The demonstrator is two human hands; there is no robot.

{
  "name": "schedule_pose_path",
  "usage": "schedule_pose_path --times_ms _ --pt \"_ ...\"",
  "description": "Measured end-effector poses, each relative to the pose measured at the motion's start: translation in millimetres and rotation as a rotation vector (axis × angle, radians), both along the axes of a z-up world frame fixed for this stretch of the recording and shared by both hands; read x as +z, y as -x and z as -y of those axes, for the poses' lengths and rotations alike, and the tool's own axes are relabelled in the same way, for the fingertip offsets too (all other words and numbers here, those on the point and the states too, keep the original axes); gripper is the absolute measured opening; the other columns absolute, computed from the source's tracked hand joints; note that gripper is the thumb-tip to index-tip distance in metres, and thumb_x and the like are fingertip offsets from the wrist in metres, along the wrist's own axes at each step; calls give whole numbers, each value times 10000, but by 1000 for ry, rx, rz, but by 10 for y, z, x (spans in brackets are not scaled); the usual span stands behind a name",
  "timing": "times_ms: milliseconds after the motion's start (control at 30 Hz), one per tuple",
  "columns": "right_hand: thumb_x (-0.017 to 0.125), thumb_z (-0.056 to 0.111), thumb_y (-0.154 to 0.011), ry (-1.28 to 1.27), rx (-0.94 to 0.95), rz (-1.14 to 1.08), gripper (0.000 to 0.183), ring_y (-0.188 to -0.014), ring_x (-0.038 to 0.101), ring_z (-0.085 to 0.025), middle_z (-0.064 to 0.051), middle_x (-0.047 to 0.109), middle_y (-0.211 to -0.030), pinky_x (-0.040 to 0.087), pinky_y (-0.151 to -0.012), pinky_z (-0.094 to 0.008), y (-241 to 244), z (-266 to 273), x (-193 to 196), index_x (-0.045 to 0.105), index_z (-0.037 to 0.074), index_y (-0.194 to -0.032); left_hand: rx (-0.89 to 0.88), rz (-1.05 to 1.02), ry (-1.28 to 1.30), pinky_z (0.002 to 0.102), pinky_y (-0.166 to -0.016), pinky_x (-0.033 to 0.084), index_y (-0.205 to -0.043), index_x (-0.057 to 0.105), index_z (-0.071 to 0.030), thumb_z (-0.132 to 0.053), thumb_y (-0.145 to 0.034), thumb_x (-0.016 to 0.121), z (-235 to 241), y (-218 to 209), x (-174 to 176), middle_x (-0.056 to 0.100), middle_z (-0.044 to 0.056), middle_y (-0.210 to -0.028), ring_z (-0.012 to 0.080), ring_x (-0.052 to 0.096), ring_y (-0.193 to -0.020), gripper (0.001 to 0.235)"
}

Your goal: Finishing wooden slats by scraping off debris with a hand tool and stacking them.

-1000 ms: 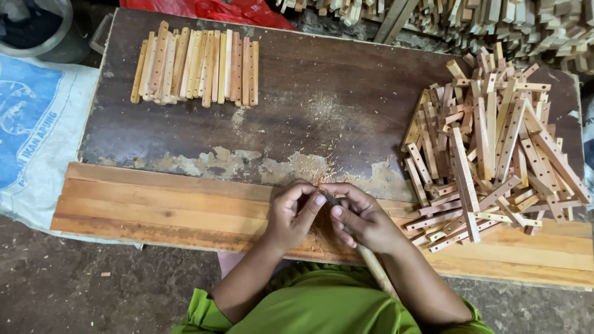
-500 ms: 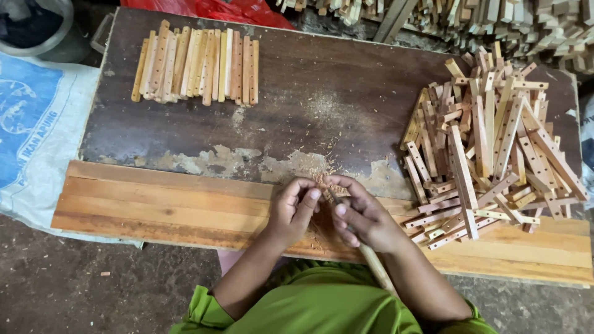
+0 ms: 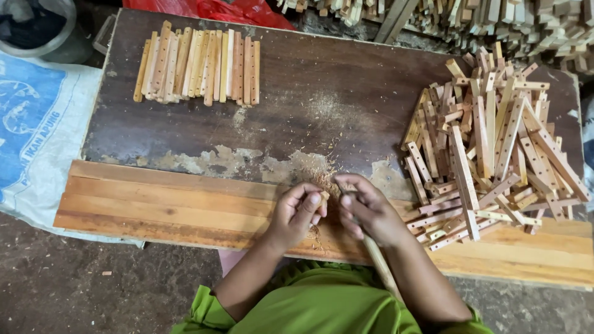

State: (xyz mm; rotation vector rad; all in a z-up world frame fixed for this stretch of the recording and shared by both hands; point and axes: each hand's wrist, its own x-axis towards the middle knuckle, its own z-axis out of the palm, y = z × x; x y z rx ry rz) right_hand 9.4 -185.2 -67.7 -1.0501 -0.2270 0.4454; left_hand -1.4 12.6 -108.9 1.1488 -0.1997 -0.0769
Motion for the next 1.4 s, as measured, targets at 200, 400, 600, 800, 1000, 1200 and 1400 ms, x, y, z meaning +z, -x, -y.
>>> schedule_pose_path --times_ms 200,400,600,800,1000,1200,1400 --pt "449 -20 -1002 -74 77 -22 422 -383 487 -113 -74 489 -637 435 -292 -234 53 -172 120 420 -16 -1423 -11 -55 -18 194 -385 427 -948 644 14 -186 -1062 555 2 3 47 675 155 -665 103 551 -477 247" --pt "467 -20 -985 115 -25 -47 482 -385 495 -92 -107 526 -759 426 -296 -220 -41 -118 252 422 36 -1462 15 91 -138 257 -434 499 -1133 626 92 -56 -1031 545 -54 -49 131 671 177 -709 177 587 -529 197" --pt "684 -92 -845 363 -83 29 554 -326 497 -123 -186 539 -861 384 -256 -247 -355 -320 398 504 -72 -1369 116 123 -231 324 -566 606 -1213 608 99 39 -944 575 -96 -92 408 726 229 -951 240 706 -749 278" --pt "706 -90 -838 594 -142 305 582 -381 572 -178 -116 583 -656 398 -320 -264 -1391 -738 717 533 -24 -1390 320 18 -600 384 -596 634 -1250 662 36 -107 -910 726 -504 -192 409 757 229 -949 340 762 -794 374" --pt "766 22 -843 545 -169 193 572 -446 598 -169 -157 627 -835 480 -328 -293 -2937 -1445 -161 532 -23 -1363 722 211 -1126 410 -605 590 -976 772 -5 -81 -919 723 -876 -1233 436 700 173 -769 342 722 -736 107" --pt "815 34 -776 672 -293 150 655 -408 637 -189 -168 664 -733 533 -286 -322 -3680 -1996 -733 525 -42 -1359 926 -17 -1495 523 -566 613 -803 704 -133 -418 -927 649 -903 -2017 -16 605 53 -883 361 712 -634 315" --pt "856 67 -785 621 -345 245 593 -407 670 -214 -160 671 -662 555 -298 -327 -3379 -1965 -465 577 -25 -1300 966 -52 -1434 532 -651 622 -951 657 -140 -409 -892 707 -1106 -2277 -160 624 63 -964 359 738 -825 279"
